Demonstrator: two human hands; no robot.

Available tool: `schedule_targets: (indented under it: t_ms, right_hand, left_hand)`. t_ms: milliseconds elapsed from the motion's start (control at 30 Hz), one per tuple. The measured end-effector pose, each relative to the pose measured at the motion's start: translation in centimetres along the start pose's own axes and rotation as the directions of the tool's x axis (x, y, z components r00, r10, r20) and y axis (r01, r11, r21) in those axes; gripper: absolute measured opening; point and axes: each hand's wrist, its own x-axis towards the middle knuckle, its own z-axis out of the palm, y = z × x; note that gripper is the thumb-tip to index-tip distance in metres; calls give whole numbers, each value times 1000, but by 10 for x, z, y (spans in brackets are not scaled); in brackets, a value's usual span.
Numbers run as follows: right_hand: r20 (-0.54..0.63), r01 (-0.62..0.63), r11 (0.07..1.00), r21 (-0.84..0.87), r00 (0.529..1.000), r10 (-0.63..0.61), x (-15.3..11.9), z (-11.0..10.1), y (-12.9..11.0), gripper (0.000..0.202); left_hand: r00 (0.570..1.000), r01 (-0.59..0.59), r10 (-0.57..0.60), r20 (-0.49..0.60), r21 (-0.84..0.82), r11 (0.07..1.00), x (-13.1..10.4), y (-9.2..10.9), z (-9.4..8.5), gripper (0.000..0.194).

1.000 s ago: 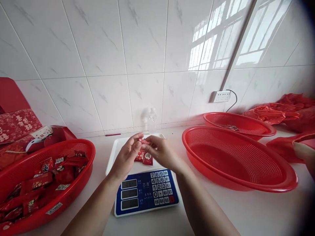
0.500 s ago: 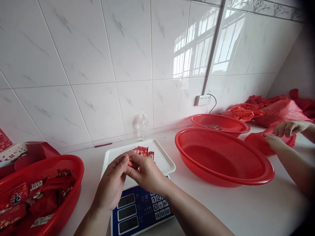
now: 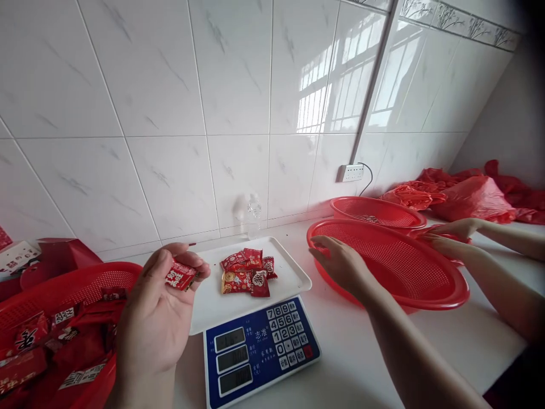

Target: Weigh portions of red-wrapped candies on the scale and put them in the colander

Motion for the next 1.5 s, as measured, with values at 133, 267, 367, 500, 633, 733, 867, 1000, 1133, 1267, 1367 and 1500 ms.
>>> schedule_targets:
  t_ms: [133, 267, 367, 500, 633, 733, 867, 1000, 1133, 1267, 1367, 1500]
  right_hand:
    - [140, -217, 911, -350, 950, 280, -13, -7, 38, 29]
    - [229, -186, 896, -403, 928, 295, -18, 1, 35, 37]
    - [202, -141, 918, -370, 953, 227, -13, 13, 27, 35]
    - [199, -83, 941, -329, 968, 155, -2, 27, 19, 34]
    - [184, 53, 967, -247, 983, -7, 5, 40, -2, 29]
    - [223, 233, 963, -133, 954, -200, 6, 52, -24, 32]
    - [300, 366, 928, 73, 879, -371, 11, 69, -42, 34]
    - [338, 318, 943, 96, 881, -331, 19, 78, -44, 31]
    - [323, 258, 960, 111, 904, -280, 19, 78, -46, 24]
    - [228, 219, 956, 198, 938, -262, 17, 65, -43, 21]
    - [94, 176, 984, 20, 980, -177, 22, 42, -27, 26]
    - [-34, 49, 936, -348, 997, -65, 28, 15, 1, 36]
  left_hand:
    - [999, -24, 23, 36, 10, 1000, -3, 5, 2, 18]
    - [997, -31, 29, 65, 30, 999, -7, 5, 6, 19]
    - [995, -41, 37, 91, 44, 998, -9, 5, 6, 20]
    - [993, -56, 47, 111, 71, 996, -11, 7, 5, 19]
    - [992, -69, 59, 109, 84, 994, -12, 9, 3, 18]
    - [991, -73, 62, 118, 84, 994, -12, 10, 3, 17]
    - [991, -78, 68, 113, 84, 993, -12, 11, 2, 16]
    - [990, -88, 77, 115, 87, 992, -12, 12, 2, 16]
    - [990, -97, 86, 114, 91, 991, -11, 13, 3, 16]
    - [989, -92, 81, 123, 86, 992, -11, 13, 3, 16]
    - [988, -83, 72, 136, 77, 994, -11, 13, 3, 15]
    - [985, -100, 87, 151, 80, 992, -13, 12, 2, 17]
